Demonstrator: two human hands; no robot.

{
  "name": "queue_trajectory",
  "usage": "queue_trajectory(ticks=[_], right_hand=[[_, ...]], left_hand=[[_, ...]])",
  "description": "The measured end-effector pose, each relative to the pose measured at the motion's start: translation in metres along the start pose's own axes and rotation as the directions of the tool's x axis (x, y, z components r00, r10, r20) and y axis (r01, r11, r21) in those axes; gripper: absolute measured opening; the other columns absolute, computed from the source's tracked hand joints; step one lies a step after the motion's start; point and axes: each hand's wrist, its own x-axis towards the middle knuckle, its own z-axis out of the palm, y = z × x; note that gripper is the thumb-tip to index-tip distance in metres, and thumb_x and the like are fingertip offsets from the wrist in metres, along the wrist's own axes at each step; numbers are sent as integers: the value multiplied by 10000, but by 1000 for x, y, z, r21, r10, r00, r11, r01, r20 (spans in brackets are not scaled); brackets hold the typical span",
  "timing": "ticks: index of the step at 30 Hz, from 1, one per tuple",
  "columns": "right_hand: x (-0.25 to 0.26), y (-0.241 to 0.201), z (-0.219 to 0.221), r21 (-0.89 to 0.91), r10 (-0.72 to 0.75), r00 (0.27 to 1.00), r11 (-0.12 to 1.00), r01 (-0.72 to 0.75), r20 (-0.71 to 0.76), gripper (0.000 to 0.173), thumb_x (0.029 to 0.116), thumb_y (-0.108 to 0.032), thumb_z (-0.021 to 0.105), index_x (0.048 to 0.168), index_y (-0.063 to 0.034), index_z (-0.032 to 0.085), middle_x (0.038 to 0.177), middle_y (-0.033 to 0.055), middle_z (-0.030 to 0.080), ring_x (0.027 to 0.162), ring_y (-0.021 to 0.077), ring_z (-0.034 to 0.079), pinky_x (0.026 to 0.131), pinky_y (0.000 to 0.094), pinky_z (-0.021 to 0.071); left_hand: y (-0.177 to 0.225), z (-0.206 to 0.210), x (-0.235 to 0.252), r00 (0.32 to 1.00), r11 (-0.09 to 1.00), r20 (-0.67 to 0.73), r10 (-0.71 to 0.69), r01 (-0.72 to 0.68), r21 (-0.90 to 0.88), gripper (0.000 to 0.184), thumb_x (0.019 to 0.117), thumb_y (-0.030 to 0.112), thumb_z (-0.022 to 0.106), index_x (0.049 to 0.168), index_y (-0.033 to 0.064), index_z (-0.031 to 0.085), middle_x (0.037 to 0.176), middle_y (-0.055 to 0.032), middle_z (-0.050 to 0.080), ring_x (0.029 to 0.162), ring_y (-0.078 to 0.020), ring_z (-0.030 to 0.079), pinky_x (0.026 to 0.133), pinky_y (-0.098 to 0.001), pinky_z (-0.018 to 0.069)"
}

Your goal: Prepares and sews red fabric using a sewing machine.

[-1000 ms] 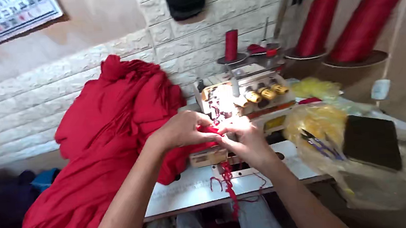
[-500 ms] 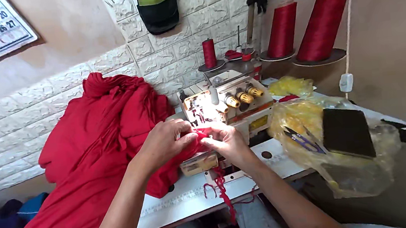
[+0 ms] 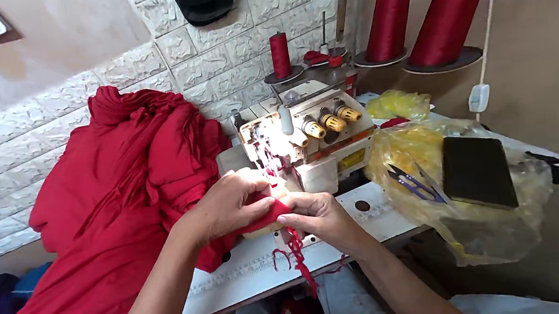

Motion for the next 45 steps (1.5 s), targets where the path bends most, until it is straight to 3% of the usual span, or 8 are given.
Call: queue_trajectory(ticks=[4,11,18,25,33,36,41,45], right_hand=[[3,-1,2,-37,-17,998,999,15,-55,93,957,-50,652,1022,-22,713,863,-34,708,621,-16,607,564,144,526],[11,4,-3,-254,-10,996,967,-12,-85,147,987,-134,637,1072,-42,715,830,-26,691,600,-11,581,562,147,497],[7,4,1,-469,-168,947,883,21,-275,242,984,-211,634,1163,-73,720,774,-17,648,596,4,557,571,168,496],[19,-4,0,-614,-332,904,782,105,-268,167,965,-205,652,995,-78,756,779,-30,626,604,-22,487,564,137,418],[50,-16,4,-783,-131,990,621,39,-55,229,1000,-269,639,1083,-107,778,929,60,696,749,170,625,712,403,532],[51,-15,1,-738,-123,992,673,55,-38,202,984,-255,652,970,-102,783,852,22,676,717,113,589,702,345,509],[47,-13,-3,-668,-183,977,742,63,-111,145,941,-238,705,906,-115,775,780,-35,645,635,20,522,626,231,457],[49,-14,-7,-589,-114,987,808,24,-116,120,966,-196,661,1009,-116,739,723,-65,652,587,-17,527,585,186,457]], left_hand=[[19,9,-2,1000,999,-29,6,-5,40,281,1020,289,557,955,78,730,987,-36,720,984,-154,661,868,-370,505],[-10,7,1,996,912,-87,-9,44,407,396,1011,348,456,912,104,753,883,-60,691,903,-246,665,724,-448,492],[-9,-15,-11,989,988,-26,-147,148,31,221,1001,230,614,954,39,714,939,-58,671,912,-131,641,829,-315,522],[-11,-20,-16,976,972,-32,-214,209,-107,136,936,191,715,939,56,704,897,-13,647,842,-71,617,768,-255,509],[0,-20,-9,977,972,-26,-211,207,-110,198,926,236,737,907,45,689,841,-15,613,768,-64,582,701,-237,480],[-2,-19,-9,975,980,-105,-198,193,-53,217,994,215,649,840,66,681,793,-1,602,730,-57,571,676,-233,469],[-8,-19,-11,959,963,-144,-246,224,-151,126,954,174,703,873,77,712,826,18,640,768,-33,600,705,-222,490],[-12,-20,-11,958,954,-152,-244,208,-216,128,970,183,687,887,96,729,857,39,687,796,-9,631,727,-206,512]])
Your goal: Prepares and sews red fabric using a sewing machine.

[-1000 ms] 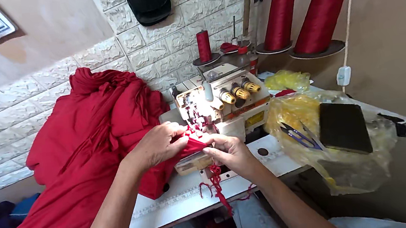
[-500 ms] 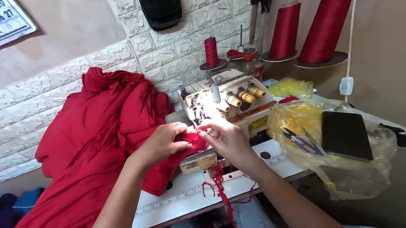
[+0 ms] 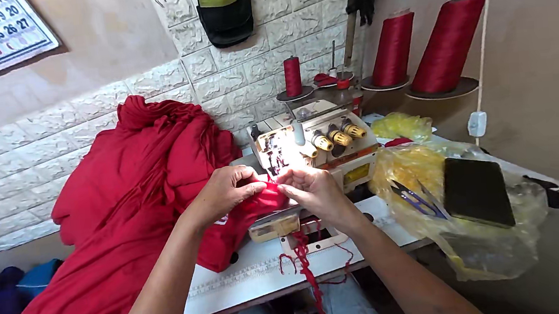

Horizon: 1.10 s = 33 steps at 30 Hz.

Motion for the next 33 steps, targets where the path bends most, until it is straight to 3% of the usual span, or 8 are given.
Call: queue_trajectory(ticks=[3,5,11,18,21,28,30,33], right_hand=[[0,0,-2,-44,-32,999,998,33,33,180,987,-150,574,1034,-109,743,689,-45,570,585,11,473,578,210,419],[1,5,-2,-132,-147,987,979,154,62,235,966,-138,538,993,-103,768,805,10,642,655,77,518,618,289,455],[-3,-3,4,-340,-167,982,922,187,87,342,966,-416,647,937,-95,760,871,82,680,730,218,622,676,448,510],[-6,-11,19,-192,-208,972,964,185,-106,191,931,-293,669,915,-130,768,895,24,649,648,88,502,590,306,435],[-8,-12,16,-162,-143,989,978,134,-42,198,946,-278,648,940,-110,753,750,-20,593,588,52,435,565,262,393],[0,-29,9,-61,78,997,995,-77,14,149,912,-285,749,942,-142,778,720,-63,521,630,25,407,627,243,372],[1,-25,8,-76,72,997,994,-73,-15,129,892,-277,770,917,-151,778,734,-47,569,653,46,463,647,279,414],[-2,-11,6,-105,-11,998,994,4,-65,126,896,-242,758,916,-118,773,917,13,701,793,102,613,736,344,515]], left_hand=[[1,-1,0,999,1000,33,-14,15,-9,144,953,209,708,872,91,719,805,45,653,736,-3,594,679,-197,484],[5,-4,-1,993,998,101,-62,62,-3,154,909,231,763,929,86,715,854,27,660,774,-25,610,713,-216,507],[12,-3,-1,990,996,131,-60,50,77,137,889,160,771,953,64,696,876,-10,640,802,-63,610,725,-243,503],[12,-2,0,991,995,112,-68,59,75,145,876,104,772,973,38,686,899,-47,642,782,-95,619,720,-264,524],[11,-3,0,990,994,121,-69,58,90,177,872,142,783,967,30,685,894,-47,633,768,-85,608,711,-248,515],[13,-3,1,988,997,154,-11,0,72,311,839,347,815,926,71,700,879,3,625,811,-60,587,715,-243,484],[12,-4,2,992,995,126,5,-18,101,320,882,398,768,918,86,707,848,16,609,785,-54,576,696,-238,472],[11,-5,3,995,982,38,90,-95,166,191,972,232,678,883,67,714,827,-8,628,774,-76,597,711,-256,495]])
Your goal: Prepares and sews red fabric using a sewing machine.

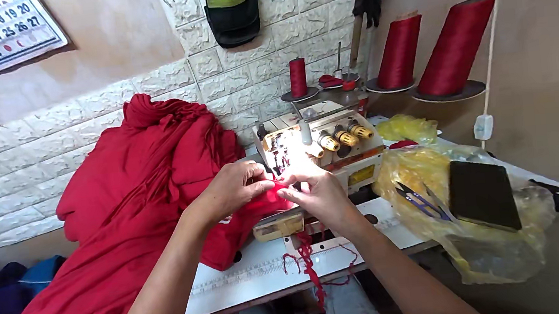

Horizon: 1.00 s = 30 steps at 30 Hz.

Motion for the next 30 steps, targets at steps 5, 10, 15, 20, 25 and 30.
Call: queue_trajectory(ticks=[5,10,15,20,25,30], right_hand=[[1,7,-6,273,134,985,949,-158,105,131,902,-144,751,1014,-81,723,715,-44,651,551,-3,514,539,173,439],[-12,-3,-22,446,50,940,871,-206,337,83,930,-121,708,962,-48,734,706,-91,650,530,-75,493,492,104,406],[-37,13,-13,529,54,969,830,-178,241,99,970,-121,655,1001,-48,714,798,-65,685,593,-40,565,538,126,472],[-33,22,-4,436,74,986,890,-133,151,151,990,-150,632,1063,-51,719,736,-56,634,567,-23,522,532,141,443],[-32,23,9,-38,-138,965,990,132,-224,180,957,-216,664,1029,-92,773,904,27,678,649,33,517,598,201,454],[-19,14,15,-200,-252,954,955,218,-163,183,927,-266,707,978,-108,784,834,61,641,604,129,528,546,300,453]], left_hand=[[6,2,1,994,998,-82,67,-67,0,201,988,222,649,862,84,722,829,21,630,783,-35,596,715,-209,494],[22,11,5,975,975,55,213,-216,55,275,998,289,620,885,79,757,818,-6,666,827,-104,621,775,-288,501],[6,24,10,977,944,128,173,-201,261,334,1014,312,549,925,88,780,919,-66,719,931,-231,674,800,-421,537],[-19,12,10,991,992,130,38,-53,116,257,964,298,639,890,74,740,881,-23,663,898,-161,605,783,-356,489],[-9,-1,0,977,992,189,-95,110,-70,157,912,232,743,900,78,710,855,4,643,821,-63,598,749,-265,484],[-3,-2,-3,981,993,166,-97,108,-55,142,901,209,755,924,77,711,834,1,649,778,-55,608,707,-244,495]])
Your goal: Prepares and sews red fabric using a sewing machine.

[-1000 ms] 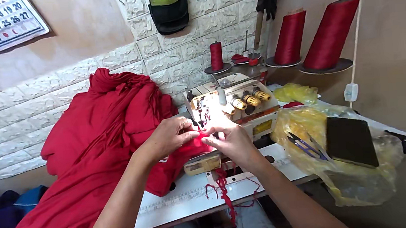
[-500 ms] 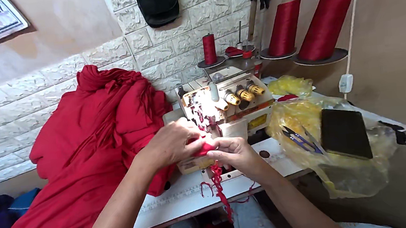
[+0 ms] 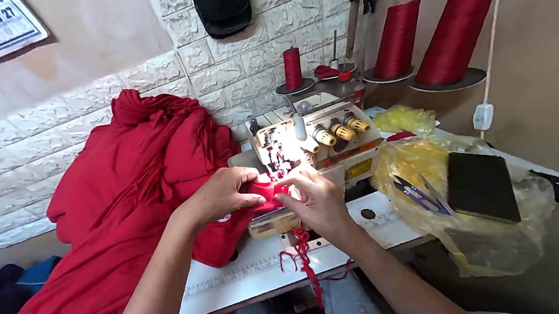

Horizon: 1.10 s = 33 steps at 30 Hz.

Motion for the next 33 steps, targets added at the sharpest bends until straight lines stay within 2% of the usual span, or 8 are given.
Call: queue_trajectory(ticks=[7,13,16,19,22,25,29,33], right_hand=[[8,-11,-8,75,76,985,993,-89,157,209,944,-204,581,947,-61,733,614,-10,516,512,77,432,506,262,390],[27,-25,-19,59,236,910,961,-271,341,256,994,-323,631,985,-112,776,816,9,609,709,98,510,698,329,452],[34,-28,-21,75,291,890,939,-336,352,148,944,-279,706,962,-147,769,747,-23,551,669,82,461,665,314,413],[35,-19,-18,112,288,896,933,-342,337,116,940,-202,720,986,-99,751,825,38,652,684,116,554,675,345,482],[33,-7,-20,341,273,855,830,-441,442,161,956,-123,690,1094,-42,705,834,17,688,591,33,574,567,199,501],[25,-11,-33,553,191,791,620,-556,581,84,937,-63,679,1009,-38,713,703,-67,657,491,-41,494,467,125,418],[-4,-6,-37,582,154,807,618,-529,570,102,956,-109,680,1018,-42,726,792,-76,698,552,-49,547,508,129,467],[-21,-2,-27,646,185,858,587,-488,479,109,977,-110,653,1027,-33,711,826,-48,698,586,-24,570,529,141,483]], left_hand=[[3,1,1,1000,999,-23,-5,6,39,170,894,207,769,902,53,697,818,-21,636,767,-84,596,705,-274,484],[11,-2,1,999,997,-27,23,-21,72,249,894,287,772,908,47,708,850,-37,641,856,-129,603,785,-330,478],[9,-3,-1,997,995,-55,46,-41,86,243,938,295,721,907,54,715,833,-24,637,822,-116,585,762,-316,464],[5,-1,-2,984,985,-142,104,-82,155,229,994,231,645,849,63,702,785,-14,616,773,-108,577,720,-293,468],[12,2,-2,967,972,-180,179,-145,186,232,999,240,625,863,82,728,812,5,643,797,-95,589,729,-275,473],[22,9,1,945,941,-109,308,-286,181,274,998,278,611,882,75,755,825,-7,679,827,-112,611,760,-288,478],[21,18,12,953,933,53,297,-301,194,336,1003,306,538,830,77,712,771,-27,635,777,-134,606,691,-316,476],[2,14,19,982,940,73,177,-190,282,288,959,279,573,930,71,770,884,-72,681,909,-246,636,792,-454,505]])
